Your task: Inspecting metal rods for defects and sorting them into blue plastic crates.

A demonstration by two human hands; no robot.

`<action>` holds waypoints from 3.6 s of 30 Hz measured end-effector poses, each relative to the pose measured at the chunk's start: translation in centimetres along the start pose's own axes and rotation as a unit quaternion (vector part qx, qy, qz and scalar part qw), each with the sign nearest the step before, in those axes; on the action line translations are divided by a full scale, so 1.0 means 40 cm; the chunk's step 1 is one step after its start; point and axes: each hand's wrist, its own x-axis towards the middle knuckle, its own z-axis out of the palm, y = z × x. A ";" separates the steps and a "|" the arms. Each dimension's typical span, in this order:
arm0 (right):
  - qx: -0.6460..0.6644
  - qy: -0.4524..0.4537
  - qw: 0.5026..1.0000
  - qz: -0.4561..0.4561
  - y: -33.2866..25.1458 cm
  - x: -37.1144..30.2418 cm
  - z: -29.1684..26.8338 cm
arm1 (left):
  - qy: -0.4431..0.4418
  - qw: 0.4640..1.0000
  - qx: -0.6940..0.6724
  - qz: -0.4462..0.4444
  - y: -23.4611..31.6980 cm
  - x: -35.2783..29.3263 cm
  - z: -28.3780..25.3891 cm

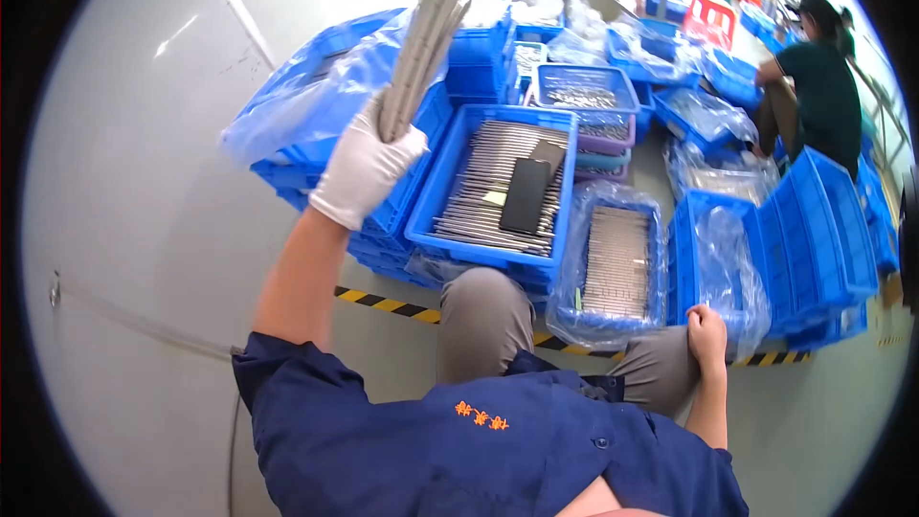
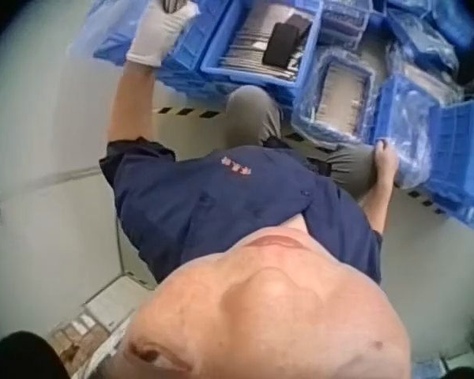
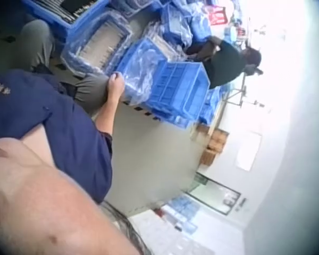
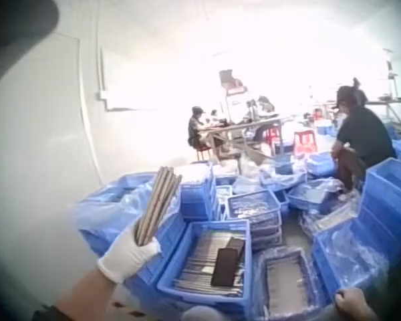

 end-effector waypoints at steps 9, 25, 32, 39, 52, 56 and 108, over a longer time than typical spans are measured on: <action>-0.055 -0.018 0.997 -0.042 -0.098 0.087 0.117 | 0.138 0.978 -0.099 -0.122 -0.076 0.153 -0.431; 0.059 -0.182 0.982 -0.005 -0.173 0.344 0.345 | 0.093 0.900 0.146 -0.401 -0.318 0.526 -0.518; 0.192 -0.199 0.961 0.014 -0.147 0.352 0.347 | -0.112 0.744 0.538 -0.381 -0.427 0.604 -0.550; 0.280 -0.148 0.942 0.108 -0.140 0.317 0.303 | -0.087 0.757 0.570 -0.308 -0.479 0.715 -0.518; 0.344 -0.120 0.926 0.100 -0.141 0.313 0.300 | 0.034 0.922 0.344 -0.177 -0.463 0.705 -0.437; 0.377 -0.128 0.909 0.119 -0.134 0.311 0.305 | -0.106 0.961 0.136 -0.218 -0.417 0.664 -0.373; -0.016 -0.129 0.991 0.019 0.055 0.221 0.296 | -0.410 0.887 -0.123 0.172 -0.259 -0.079 -0.025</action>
